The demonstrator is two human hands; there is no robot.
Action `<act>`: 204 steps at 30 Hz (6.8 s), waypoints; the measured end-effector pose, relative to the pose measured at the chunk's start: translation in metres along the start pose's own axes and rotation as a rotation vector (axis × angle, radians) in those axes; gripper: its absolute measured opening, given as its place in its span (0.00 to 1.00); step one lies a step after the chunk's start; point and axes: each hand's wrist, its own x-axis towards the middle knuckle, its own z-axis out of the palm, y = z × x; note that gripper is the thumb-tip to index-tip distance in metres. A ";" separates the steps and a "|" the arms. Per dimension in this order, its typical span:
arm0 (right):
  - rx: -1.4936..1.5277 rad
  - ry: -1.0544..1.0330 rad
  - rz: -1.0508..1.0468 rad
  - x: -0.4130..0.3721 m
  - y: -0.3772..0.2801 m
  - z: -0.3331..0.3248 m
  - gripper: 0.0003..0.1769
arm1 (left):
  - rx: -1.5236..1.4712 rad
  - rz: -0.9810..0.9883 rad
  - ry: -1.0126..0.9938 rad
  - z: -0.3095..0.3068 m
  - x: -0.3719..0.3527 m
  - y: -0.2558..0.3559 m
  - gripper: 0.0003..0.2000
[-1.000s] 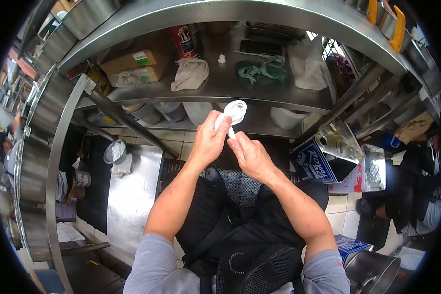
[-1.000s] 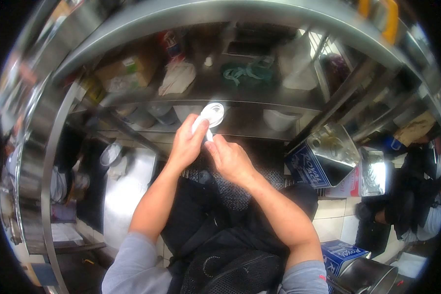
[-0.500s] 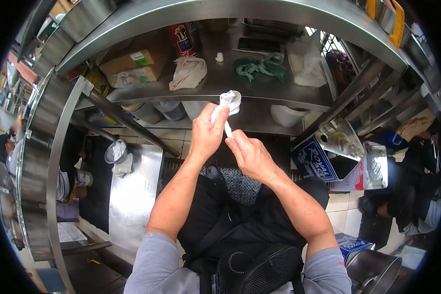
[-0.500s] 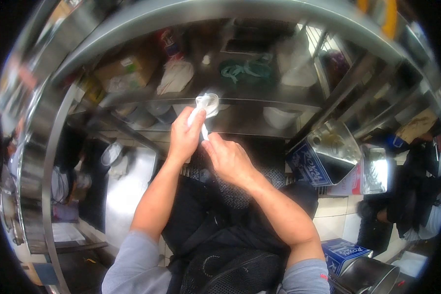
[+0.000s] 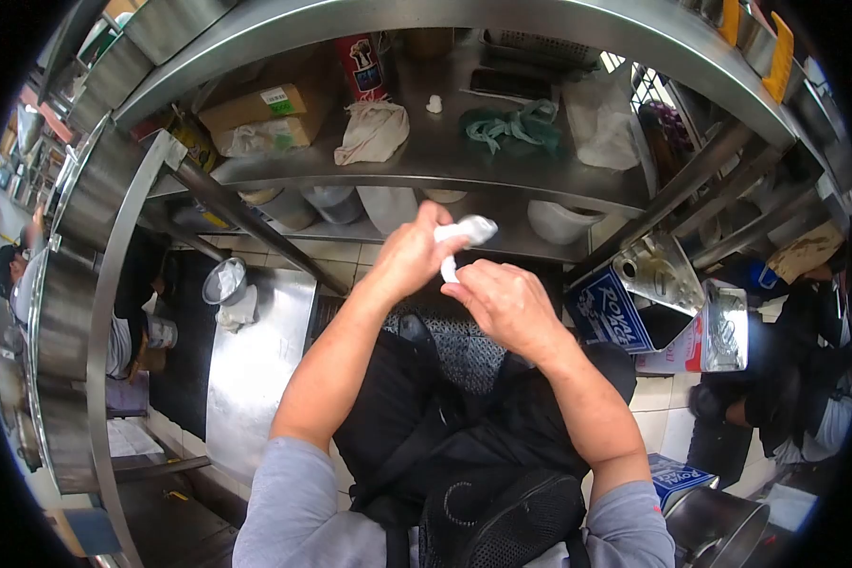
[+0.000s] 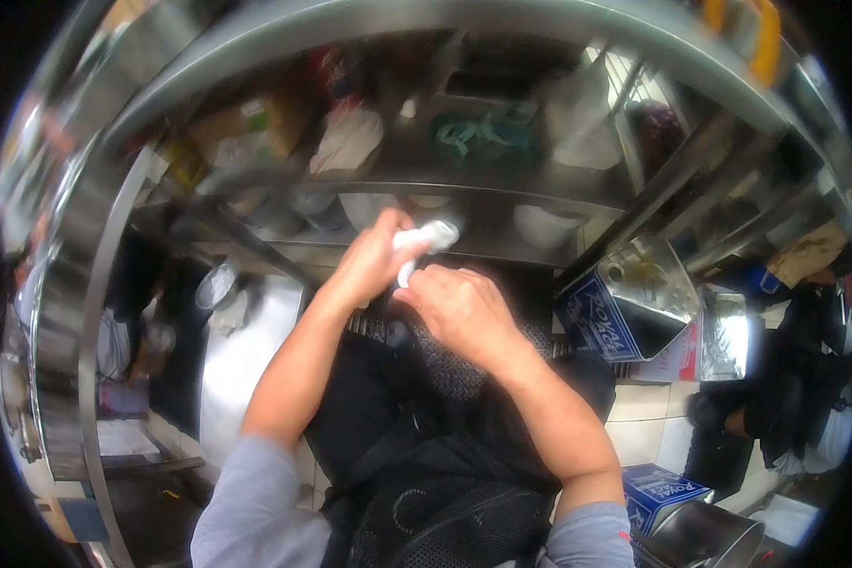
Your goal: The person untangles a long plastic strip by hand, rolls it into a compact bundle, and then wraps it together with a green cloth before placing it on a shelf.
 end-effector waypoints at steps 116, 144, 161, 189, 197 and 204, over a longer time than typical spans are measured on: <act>0.324 0.178 0.279 0.003 0.040 0.005 0.06 | -0.541 0.073 -0.154 0.015 -0.030 0.020 0.12; 0.492 0.041 0.347 0.004 0.045 -0.003 0.09 | -0.544 0.045 -0.049 0.019 -0.029 0.024 0.12; 0.461 0.247 0.419 0.001 0.038 0.003 0.08 | -0.812 -0.023 -0.014 0.024 -0.025 0.027 0.14; 1.163 0.373 0.530 0.005 0.033 0.008 0.12 | -1.304 -0.085 0.065 0.027 -0.017 0.022 0.13; 0.919 0.075 0.626 0.002 0.027 0.013 0.16 | -1.201 -0.016 0.128 0.029 -0.017 0.021 0.15; 0.857 0.072 0.674 -0.001 0.031 0.019 0.12 | -0.871 0.018 0.083 0.031 -0.020 0.013 0.15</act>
